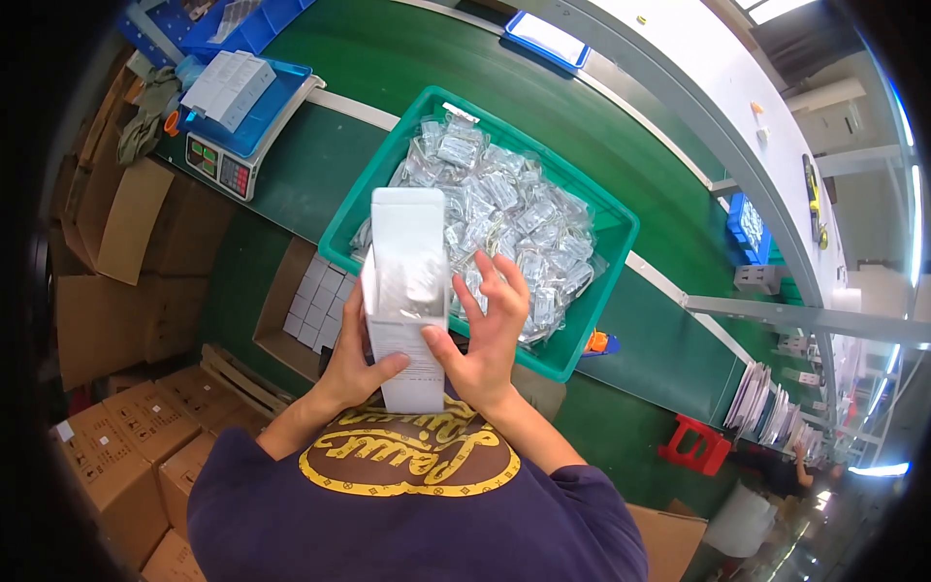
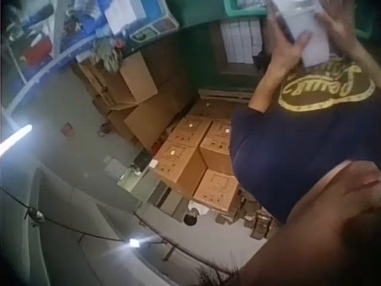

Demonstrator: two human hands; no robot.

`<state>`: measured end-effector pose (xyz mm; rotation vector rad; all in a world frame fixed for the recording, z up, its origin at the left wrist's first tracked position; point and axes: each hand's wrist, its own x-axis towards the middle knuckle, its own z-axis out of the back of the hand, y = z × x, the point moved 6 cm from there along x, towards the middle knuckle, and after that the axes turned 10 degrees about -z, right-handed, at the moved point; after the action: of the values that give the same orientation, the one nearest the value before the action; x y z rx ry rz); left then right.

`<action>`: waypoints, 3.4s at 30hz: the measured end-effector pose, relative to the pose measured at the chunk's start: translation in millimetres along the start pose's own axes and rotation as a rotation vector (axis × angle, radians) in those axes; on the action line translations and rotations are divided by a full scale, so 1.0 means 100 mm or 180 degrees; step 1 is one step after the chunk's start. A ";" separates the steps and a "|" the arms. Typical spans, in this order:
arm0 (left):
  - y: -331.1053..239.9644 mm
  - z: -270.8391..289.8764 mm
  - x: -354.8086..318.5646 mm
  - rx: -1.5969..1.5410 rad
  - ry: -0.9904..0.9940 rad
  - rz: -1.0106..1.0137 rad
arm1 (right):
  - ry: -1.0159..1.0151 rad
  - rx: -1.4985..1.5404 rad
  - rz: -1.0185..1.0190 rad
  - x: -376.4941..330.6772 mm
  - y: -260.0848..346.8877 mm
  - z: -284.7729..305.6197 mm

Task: Packaging individual white product boxes with items and then placing them into larger cardboard shipping cartons in a factory.

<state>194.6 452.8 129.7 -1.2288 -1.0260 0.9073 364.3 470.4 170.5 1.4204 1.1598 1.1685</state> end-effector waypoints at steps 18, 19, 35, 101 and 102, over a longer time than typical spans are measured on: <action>-0.17 -0.14 0.44 -0.0089 0.0532 0.0241 | 0.1523 -0.0311 -0.1100 0.33 0.15 0.00; -0.15 -0.13 0.43 -0.0088 0.0515 0.0237 | 0.1587 -0.0329 -0.1212 0.35 0.15 -0.05; 0.03 0.17 0.17 -0.0571 -0.0410 -0.0003 | 0.1836 -0.1270 -0.0403 0.47 -0.03 -0.24; 0.06 -1.24 1.43 -0.0540 0.0246 0.0422 | -0.1029 -0.2073 0.0679 0.62 0.97 1.78; 0.19 -0.87 1.37 -0.0673 0.0089 0.0646 | -0.1061 -0.2108 -0.0073 0.67 0.52 1.83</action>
<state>318.9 559.3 124.2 -1.5404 -1.0066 0.9518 557.3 513.8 208.5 1.0254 0.4828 1.1054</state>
